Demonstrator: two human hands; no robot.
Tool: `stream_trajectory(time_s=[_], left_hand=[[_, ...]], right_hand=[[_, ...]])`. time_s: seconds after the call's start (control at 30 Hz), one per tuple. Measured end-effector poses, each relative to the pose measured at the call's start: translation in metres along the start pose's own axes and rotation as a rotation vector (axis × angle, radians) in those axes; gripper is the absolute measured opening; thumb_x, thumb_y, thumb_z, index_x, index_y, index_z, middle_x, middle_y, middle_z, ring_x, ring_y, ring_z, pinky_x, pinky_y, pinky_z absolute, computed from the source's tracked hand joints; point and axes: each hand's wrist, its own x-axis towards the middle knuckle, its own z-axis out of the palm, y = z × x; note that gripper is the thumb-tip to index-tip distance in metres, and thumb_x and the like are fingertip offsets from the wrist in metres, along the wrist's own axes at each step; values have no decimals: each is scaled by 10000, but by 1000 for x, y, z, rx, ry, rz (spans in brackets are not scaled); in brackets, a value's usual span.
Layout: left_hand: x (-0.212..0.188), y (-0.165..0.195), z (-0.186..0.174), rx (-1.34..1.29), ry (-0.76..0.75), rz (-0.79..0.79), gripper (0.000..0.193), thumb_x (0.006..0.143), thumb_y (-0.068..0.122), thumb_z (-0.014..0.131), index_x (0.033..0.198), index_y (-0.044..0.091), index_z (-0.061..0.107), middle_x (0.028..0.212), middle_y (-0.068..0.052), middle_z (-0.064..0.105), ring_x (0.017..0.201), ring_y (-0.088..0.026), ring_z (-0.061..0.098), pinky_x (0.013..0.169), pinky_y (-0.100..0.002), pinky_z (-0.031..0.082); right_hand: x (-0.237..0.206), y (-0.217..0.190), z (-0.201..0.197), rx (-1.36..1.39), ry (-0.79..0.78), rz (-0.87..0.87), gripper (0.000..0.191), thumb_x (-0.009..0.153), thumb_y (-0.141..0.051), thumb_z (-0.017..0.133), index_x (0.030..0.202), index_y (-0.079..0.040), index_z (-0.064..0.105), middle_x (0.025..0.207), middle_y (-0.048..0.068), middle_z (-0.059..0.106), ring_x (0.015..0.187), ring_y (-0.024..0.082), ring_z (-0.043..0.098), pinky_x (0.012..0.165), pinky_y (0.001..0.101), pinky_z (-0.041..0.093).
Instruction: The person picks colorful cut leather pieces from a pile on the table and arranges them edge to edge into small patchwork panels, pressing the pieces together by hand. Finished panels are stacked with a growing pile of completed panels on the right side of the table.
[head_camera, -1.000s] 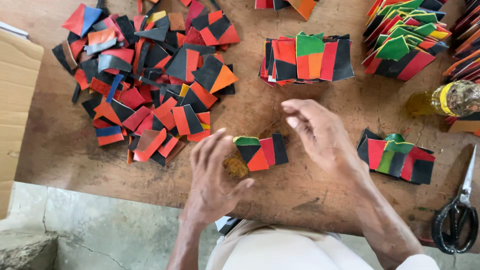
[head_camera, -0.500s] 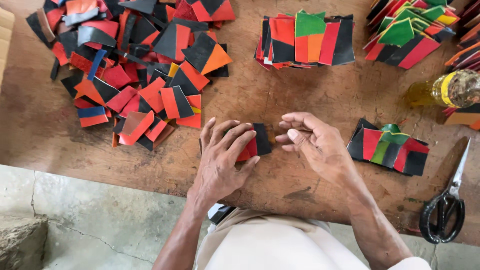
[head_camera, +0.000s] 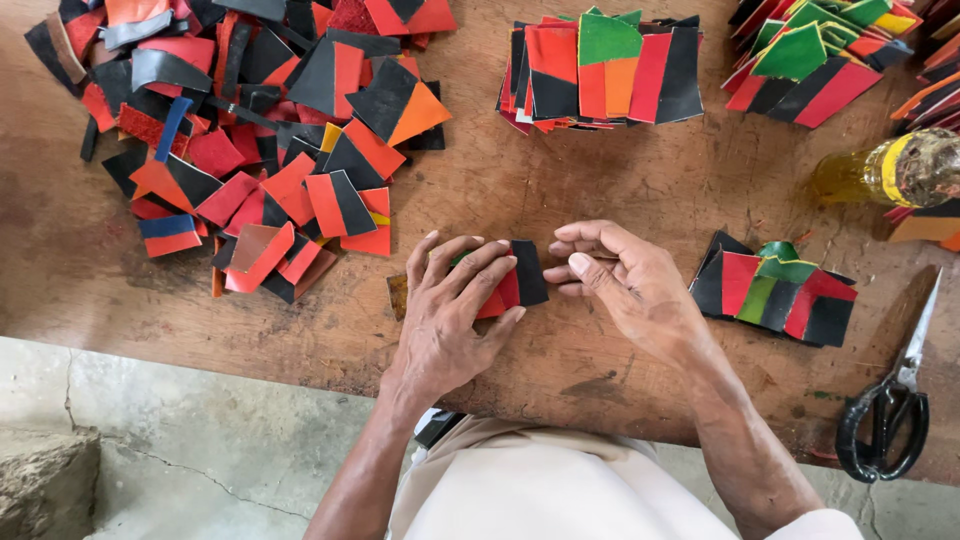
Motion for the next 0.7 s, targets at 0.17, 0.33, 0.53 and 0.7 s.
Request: stream_trajectory(time_s=[0.17,0.33,0.53,0.7], left_hand=[[2,-1,2,3,15,-5,518,791,253,831,1257,75,688,1366,-61,649,1338,-284,511,1221,-544,267],[4,-2,1,2,20,-16,519,781,256,834,1248,79,698,1363,-53,654,1327,-279,515,1213,-536,278],[3,-5,1,-4,16,-19,512,789,257,831,1249,78,695,1361,-44,661,1335,-272,517,1219,-532,280],[4,-6,0,-6,5,-29,561,773,263,856,1276,99,671,1378,-37,639,1344,-274,508,1220,-535,281]], right_hand=[[3,-1,0,-11,-16,-15,342,1015,-81,536,1342,17,565,1247,155,681,1085,211,728,925,329,616],[7,0,-1,12,-31,-4,326,1017,-74,530,1328,16,571,1232,150,680,1084,201,728,933,325,613],[4,-4,-1,-99,84,-213,219,1059,-17,509,1264,16,580,1169,113,656,1045,176,716,912,312,611],[-1,-6,28,-247,28,-377,209,1038,48,500,1229,-11,561,1122,104,633,1015,187,715,912,318,629]])
